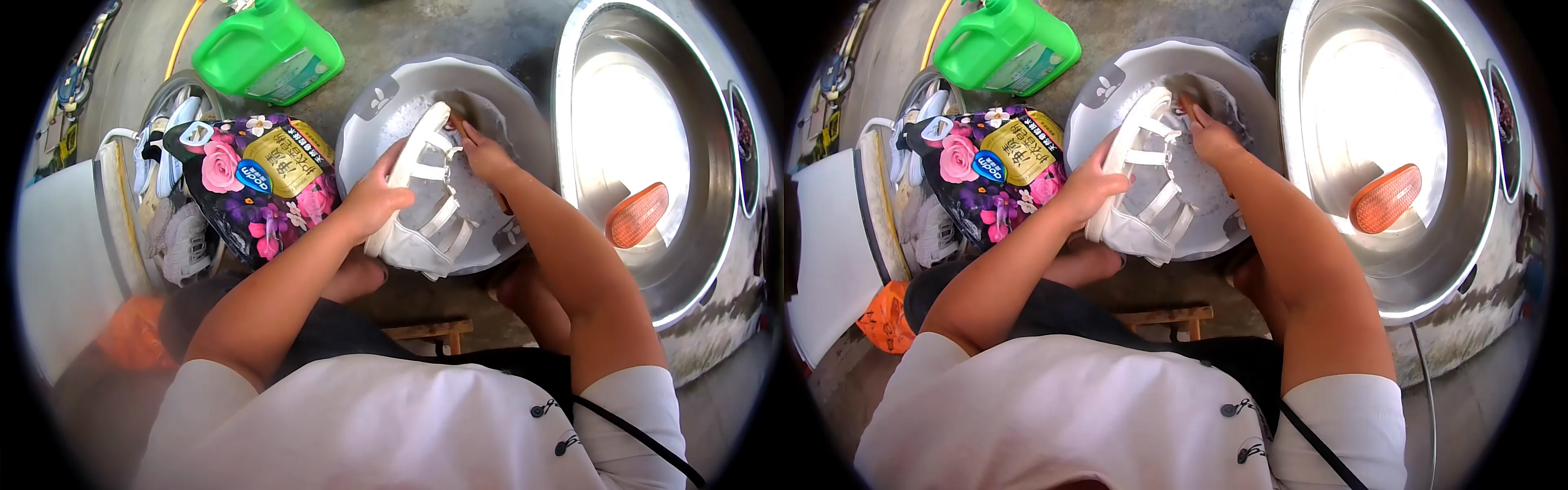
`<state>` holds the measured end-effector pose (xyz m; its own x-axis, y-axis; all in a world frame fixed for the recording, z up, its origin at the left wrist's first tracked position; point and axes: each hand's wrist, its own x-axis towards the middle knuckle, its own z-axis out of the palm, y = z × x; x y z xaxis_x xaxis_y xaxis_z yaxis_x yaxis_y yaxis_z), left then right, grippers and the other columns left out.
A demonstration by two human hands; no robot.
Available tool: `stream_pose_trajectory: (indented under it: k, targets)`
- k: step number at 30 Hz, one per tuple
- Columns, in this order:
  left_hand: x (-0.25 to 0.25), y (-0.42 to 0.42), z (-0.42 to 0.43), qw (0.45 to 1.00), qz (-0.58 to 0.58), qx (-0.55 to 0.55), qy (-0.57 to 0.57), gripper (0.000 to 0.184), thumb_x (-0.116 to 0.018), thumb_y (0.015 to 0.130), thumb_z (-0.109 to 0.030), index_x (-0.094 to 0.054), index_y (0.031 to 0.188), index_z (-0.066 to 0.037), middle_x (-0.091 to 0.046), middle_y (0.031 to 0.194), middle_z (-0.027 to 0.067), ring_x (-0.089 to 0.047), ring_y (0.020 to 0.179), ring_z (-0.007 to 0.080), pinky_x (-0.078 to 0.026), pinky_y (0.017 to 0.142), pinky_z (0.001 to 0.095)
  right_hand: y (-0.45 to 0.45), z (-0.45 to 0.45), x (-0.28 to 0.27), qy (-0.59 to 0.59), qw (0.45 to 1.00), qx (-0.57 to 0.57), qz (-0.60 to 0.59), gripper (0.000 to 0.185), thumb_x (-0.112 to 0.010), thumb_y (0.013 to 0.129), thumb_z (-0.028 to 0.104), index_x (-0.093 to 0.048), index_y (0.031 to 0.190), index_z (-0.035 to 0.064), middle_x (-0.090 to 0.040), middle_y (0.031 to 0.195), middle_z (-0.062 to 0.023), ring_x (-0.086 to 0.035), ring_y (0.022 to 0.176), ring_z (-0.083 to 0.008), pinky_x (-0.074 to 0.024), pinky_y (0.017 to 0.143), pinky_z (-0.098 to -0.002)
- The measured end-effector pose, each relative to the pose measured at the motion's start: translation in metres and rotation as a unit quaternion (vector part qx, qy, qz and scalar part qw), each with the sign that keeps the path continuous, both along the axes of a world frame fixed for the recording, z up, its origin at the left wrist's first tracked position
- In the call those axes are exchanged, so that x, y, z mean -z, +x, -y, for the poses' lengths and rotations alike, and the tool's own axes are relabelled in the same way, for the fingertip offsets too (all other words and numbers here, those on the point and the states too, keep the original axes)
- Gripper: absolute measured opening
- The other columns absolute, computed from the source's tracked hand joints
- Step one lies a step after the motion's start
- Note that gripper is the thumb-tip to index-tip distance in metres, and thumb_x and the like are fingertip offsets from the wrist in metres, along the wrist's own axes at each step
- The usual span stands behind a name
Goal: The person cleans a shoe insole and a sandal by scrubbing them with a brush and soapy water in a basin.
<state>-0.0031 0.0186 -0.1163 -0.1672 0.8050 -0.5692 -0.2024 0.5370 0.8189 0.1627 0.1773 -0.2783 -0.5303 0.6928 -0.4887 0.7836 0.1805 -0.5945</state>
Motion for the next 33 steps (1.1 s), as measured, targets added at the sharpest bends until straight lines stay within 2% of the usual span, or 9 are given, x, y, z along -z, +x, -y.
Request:
stream_pose_trajectory:
  k: [5, 8, 11, 15, 18, 20, 25, 27, 33]
  targets:
    - [0.016, -0.019, 0.003, 0.994, 0.024, -0.087, -0.057, 0.065, -0.058, 0.075, -0.003, -0.045, 0.139, 0.0, -0.062, 0.119, 0.0127, -0.06, 0.107, 0.0195, -0.047, 0.091, 0.0313, -0.003, 0.014, -0.168, -0.319, 0.932, 0.128, -0.112, 0.049, -0.045, 0.102, 0.034, -0.036, 0.15, 0.0293, -0.063, 0.123, -0.0131, -0.062, 0.108, -0.0243, -0.0456, 0.098, -0.0327]
    - [0.014, -0.016, 0.004, 0.994, 0.011, -0.085, -0.071, 0.061, -0.058, 0.076, -0.002, -0.048, 0.136, -0.001, -0.063, 0.118, 0.0123, -0.06, 0.106, 0.0198, -0.047, 0.091, 0.032, -0.005, 0.029, -0.14, -0.109, 0.962, 0.01, -0.248, 0.047, -0.043, 0.104, 0.029, -0.037, 0.151, 0.0274, -0.059, 0.1, -0.0079, -0.056, 0.083, -0.0157, -0.047, 0.076, -0.0281]
    - [0.01, -0.006, 0.006, 0.996, -0.011, -0.05, -0.069, 0.059, -0.058, 0.079, 0.002, -0.045, 0.137, 0.001, -0.061, 0.121, 0.0136, -0.061, 0.108, 0.0218, -0.048, 0.094, 0.035, -0.02, 0.008, -0.151, -0.03, 0.975, -0.022, -0.22, 0.048, -0.046, 0.102, 0.032, -0.038, 0.15, 0.0312, -0.066, 0.107, -0.0072, -0.059, 0.086, -0.0149, -0.0482, 0.084, -0.0263]
    - [0.003, -0.007, 0.006, 0.995, 0.037, -0.08, -0.036, 0.054, -0.062, 0.082, 0.001, -0.047, 0.135, 0.0, -0.063, 0.119, 0.0124, -0.062, 0.105, 0.0198, -0.047, 0.094, 0.033, -0.006, -0.008, -0.1, -0.271, 0.96, 0.071, -0.008, 0.05, -0.044, 0.101, 0.034, -0.036, 0.15, 0.0311, -0.066, 0.112, -0.008, -0.062, 0.073, -0.0181, -0.0534, 0.065, -0.034]
    - [-0.007, -0.008, -0.007, 0.989, 0.099, -0.11, -0.002, 0.039, -0.065, 0.087, -0.006, -0.055, 0.125, 0.0, -0.067, 0.111, 0.0093, -0.064, 0.097, 0.0173, -0.051, 0.085, 0.032, 0.02, 0.004, -0.028, 0.01, 0.995, 0.024, -0.092, 0.05, -0.045, 0.101, 0.034, -0.036, 0.15, 0.033, -0.064, 0.101, -0.0023, -0.047, 0.061, -0.0111, -0.048, 0.057, -0.0277]
    - [-0.007, -0.01, -0.011, 0.977, 0.129, -0.168, -0.029, 0.038, -0.066, 0.088, -0.008, -0.056, 0.124, 0.0, -0.067, 0.11, 0.0093, -0.065, 0.094, 0.0175, -0.052, 0.082, 0.032, 0.019, 0.024, -0.085, -0.308, 0.933, 0.186, -0.001, 0.05, -0.044, 0.103, 0.032, -0.034, 0.151, 0.0299, -0.063, 0.118, -0.005, -0.058, 0.081, -0.0126, -0.0495, 0.077, -0.0267]
    - [0.001, -0.022, 0.0, 0.973, 0.136, -0.188, -0.005, 0.036, -0.054, 0.098, -0.028, -0.056, 0.123, -0.002, -0.066, 0.106, 0.0082, -0.065, 0.094, 0.0175, -0.052, 0.08, 0.0338, 0.041, 0.064, -0.153, -0.264, 0.93, 0.13, -0.22, 0.049, -0.046, 0.104, 0.023, -0.036, 0.151, 0.0239, -0.052, 0.142, -0.0082, -0.058, 0.113, -0.0158, -0.0431, 0.099, -0.0293]
    - [0.007, -0.035, 0.006, 0.945, -0.282, 0.086, 0.144, 0.035, -0.042, 0.103, -0.026, -0.055, 0.126, -0.004, -0.059, 0.123, 0.0115, -0.056, 0.114, 0.0239, -0.046, 0.095, 0.0368, 0.038, 0.063, -0.167, -0.202, 0.939, 0.065, -0.269, 0.048, -0.046, 0.104, 0.02, -0.036, 0.151, 0.0222, -0.047, 0.147, -0.009, -0.056, 0.12, -0.0176, -0.0418, 0.102, -0.0302]
    - [0.03, -0.021, 0.016, 0.969, -0.189, 0.052, 0.153, 0.036, -0.049, 0.102, -0.023, -0.051, 0.133, -0.006, -0.058, 0.124, 0.008, -0.059, 0.111, 0.0178, -0.05, 0.092, 0.0294, -0.01, 0.014, -0.165, -0.151, 0.979, 0.029, -0.133, 0.046, -0.049, 0.102, 0.026, -0.043, 0.148, 0.0215, -0.054, 0.14, -0.0162, -0.054, 0.124, -0.0225, -0.0367, 0.106, -0.0295]
